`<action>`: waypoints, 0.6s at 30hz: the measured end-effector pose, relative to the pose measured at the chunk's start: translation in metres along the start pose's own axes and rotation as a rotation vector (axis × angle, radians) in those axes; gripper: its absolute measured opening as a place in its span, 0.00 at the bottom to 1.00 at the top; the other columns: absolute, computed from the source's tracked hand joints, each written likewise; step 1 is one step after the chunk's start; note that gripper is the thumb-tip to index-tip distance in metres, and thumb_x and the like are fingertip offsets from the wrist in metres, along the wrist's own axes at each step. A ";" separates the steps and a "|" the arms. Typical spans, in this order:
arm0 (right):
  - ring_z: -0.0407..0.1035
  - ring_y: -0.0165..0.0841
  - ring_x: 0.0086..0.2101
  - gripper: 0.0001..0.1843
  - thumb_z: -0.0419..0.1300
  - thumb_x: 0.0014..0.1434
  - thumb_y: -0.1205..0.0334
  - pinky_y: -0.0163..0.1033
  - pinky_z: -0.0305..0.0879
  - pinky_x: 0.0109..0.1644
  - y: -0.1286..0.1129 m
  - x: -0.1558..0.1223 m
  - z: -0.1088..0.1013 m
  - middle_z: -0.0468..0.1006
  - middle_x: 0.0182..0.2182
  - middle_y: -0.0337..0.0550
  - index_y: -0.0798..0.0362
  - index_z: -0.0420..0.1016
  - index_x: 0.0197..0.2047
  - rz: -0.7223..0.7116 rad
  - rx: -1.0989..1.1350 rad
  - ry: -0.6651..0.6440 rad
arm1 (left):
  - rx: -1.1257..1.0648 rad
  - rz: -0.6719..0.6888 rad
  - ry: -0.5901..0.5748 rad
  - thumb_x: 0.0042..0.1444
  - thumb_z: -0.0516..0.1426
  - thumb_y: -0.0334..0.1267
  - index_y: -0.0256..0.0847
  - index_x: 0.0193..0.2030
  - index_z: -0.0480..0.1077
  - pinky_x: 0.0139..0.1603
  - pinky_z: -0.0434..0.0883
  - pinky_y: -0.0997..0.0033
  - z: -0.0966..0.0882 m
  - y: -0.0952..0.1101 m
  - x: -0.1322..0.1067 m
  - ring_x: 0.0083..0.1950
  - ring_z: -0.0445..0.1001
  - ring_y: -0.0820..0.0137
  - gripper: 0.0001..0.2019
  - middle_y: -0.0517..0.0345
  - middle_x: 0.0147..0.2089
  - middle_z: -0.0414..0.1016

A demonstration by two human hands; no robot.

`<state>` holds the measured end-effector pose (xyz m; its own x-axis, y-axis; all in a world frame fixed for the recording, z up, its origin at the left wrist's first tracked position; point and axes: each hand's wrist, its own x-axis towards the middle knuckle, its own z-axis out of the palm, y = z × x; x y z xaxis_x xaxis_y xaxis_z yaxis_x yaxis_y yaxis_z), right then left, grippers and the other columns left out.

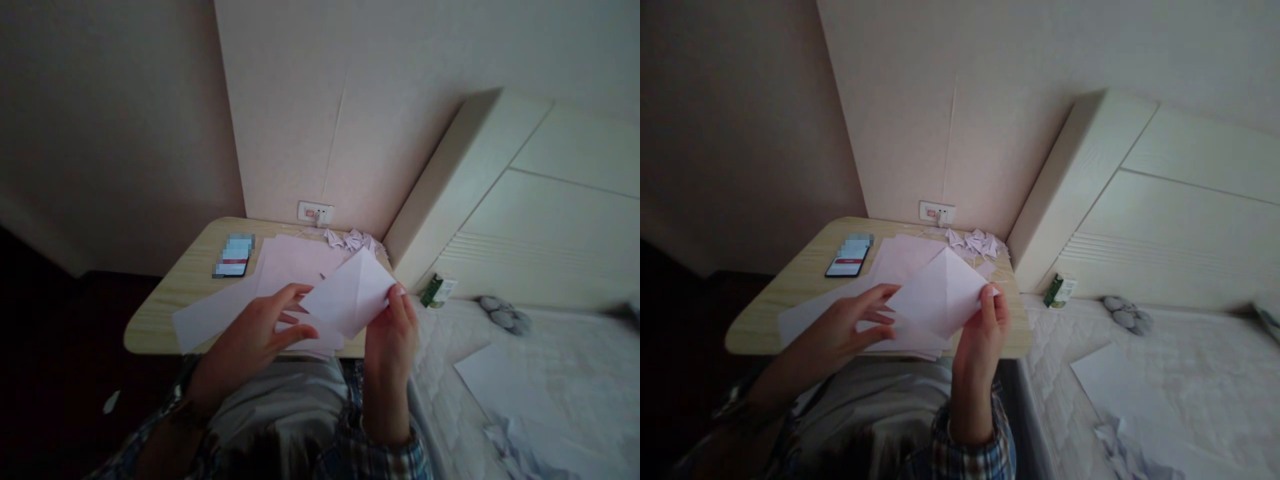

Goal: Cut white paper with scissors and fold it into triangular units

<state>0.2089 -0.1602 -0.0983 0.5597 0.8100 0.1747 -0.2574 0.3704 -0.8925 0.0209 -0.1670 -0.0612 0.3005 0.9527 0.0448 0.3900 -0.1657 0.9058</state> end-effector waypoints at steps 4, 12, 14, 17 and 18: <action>0.62 0.28 0.26 0.13 0.63 0.57 0.49 0.33 0.58 0.28 0.002 -0.011 0.008 0.69 0.27 0.31 0.48 0.68 0.32 0.088 0.040 -0.113 | -0.144 -0.010 0.250 0.50 0.63 0.44 0.43 0.30 0.74 0.33 0.77 0.70 0.000 0.003 0.000 0.33 0.83 0.62 0.08 0.60 0.30 0.83; 0.73 0.36 0.36 0.11 0.72 0.48 0.61 0.36 0.68 0.38 -0.022 -0.002 -0.004 0.82 0.35 0.39 0.49 0.81 0.37 0.127 -0.180 -0.493 | -0.127 0.053 0.393 0.50 0.65 0.40 0.45 0.31 0.77 0.37 0.77 0.73 -0.014 0.005 -0.006 0.34 0.82 0.65 0.03 0.63 0.32 0.84; 0.73 0.37 0.36 0.11 0.71 0.49 0.59 0.37 0.68 0.37 -0.024 -0.007 0.000 0.82 0.34 0.39 0.49 0.81 0.38 0.106 -0.241 -0.490 | -0.135 0.060 0.322 0.51 0.65 0.40 0.45 0.30 0.78 0.35 0.76 0.74 -0.011 0.006 -0.006 0.34 0.82 0.66 0.03 0.63 0.30 0.84; 0.70 0.35 0.30 0.08 0.69 0.51 0.56 0.37 0.65 0.32 -0.021 -0.018 0.006 0.80 0.27 0.39 0.52 0.81 0.31 0.092 -0.325 -0.452 | -0.193 0.071 0.316 0.52 0.64 0.41 0.45 0.32 0.79 0.31 0.74 0.75 -0.006 0.013 -0.007 0.33 0.81 0.67 0.04 0.62 0.32 0.84; 0.69 0.34 0.28 0.09 0.68 0.52 0.55 0.37 0.64 0.31 -0.020 -0.021 0.007 0.79 0.26 0.39 0.52 0.80 0.30 0.085 -0.335 -0.452 | -0.209 0.075 0.336 0.53 0.63 0.42 0.45 0.33 0.79 0.29 0.73 0.75 -0.004 0.016 -0.008 0.32 0.80 0.67 0.05 0.62 0.34 0.84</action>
<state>0.1963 -0.1815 -0.0812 0.1361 0.9720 0.1917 0.0188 0.1909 -0.9814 0.0212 -0.1761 -0.0453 0.0067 0.9759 0.2182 0.1823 -0.2157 0.9593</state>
